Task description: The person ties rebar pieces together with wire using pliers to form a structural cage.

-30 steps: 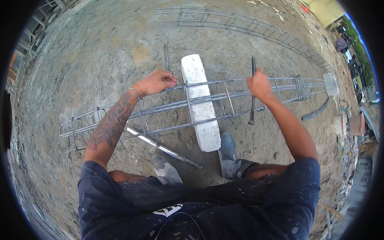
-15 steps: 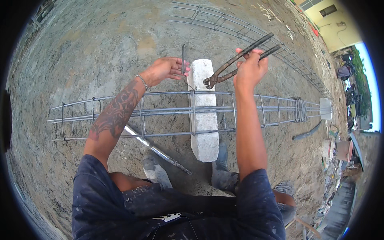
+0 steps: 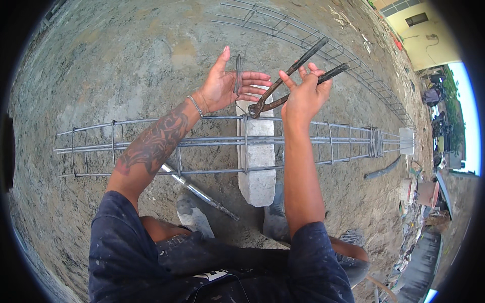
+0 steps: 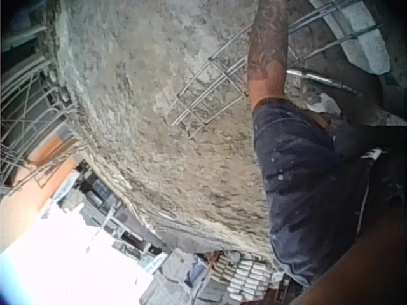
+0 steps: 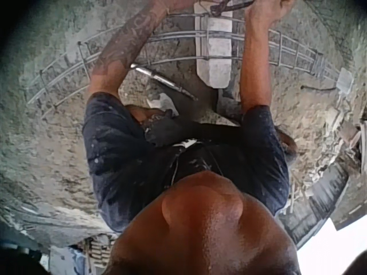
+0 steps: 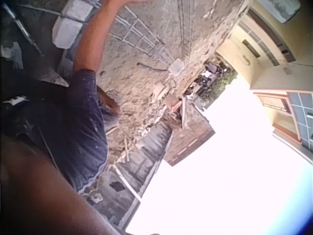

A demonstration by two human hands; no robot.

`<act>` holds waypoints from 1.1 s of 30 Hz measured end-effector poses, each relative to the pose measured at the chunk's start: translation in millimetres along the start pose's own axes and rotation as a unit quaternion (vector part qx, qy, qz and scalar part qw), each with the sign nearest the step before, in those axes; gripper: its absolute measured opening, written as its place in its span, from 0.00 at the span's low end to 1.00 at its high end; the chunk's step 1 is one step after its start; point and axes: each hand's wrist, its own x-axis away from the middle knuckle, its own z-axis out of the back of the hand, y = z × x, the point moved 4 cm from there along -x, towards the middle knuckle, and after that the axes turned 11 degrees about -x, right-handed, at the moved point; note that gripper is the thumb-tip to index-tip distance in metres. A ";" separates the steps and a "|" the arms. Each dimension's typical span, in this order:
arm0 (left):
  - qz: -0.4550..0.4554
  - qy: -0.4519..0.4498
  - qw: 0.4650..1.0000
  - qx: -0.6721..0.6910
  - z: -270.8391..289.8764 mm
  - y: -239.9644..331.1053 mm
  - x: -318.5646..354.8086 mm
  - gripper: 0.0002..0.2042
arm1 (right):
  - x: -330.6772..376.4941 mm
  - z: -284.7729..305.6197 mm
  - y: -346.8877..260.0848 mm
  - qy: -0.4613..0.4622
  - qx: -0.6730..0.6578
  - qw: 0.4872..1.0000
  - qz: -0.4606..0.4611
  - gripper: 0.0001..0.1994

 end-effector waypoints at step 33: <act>-0.087 0.171 0.831 -0.522 -31.7 8.7 9.3 0.16 | -6.3 -57.0 -22.4 0.003 0.075 0.997 -0.009 0.18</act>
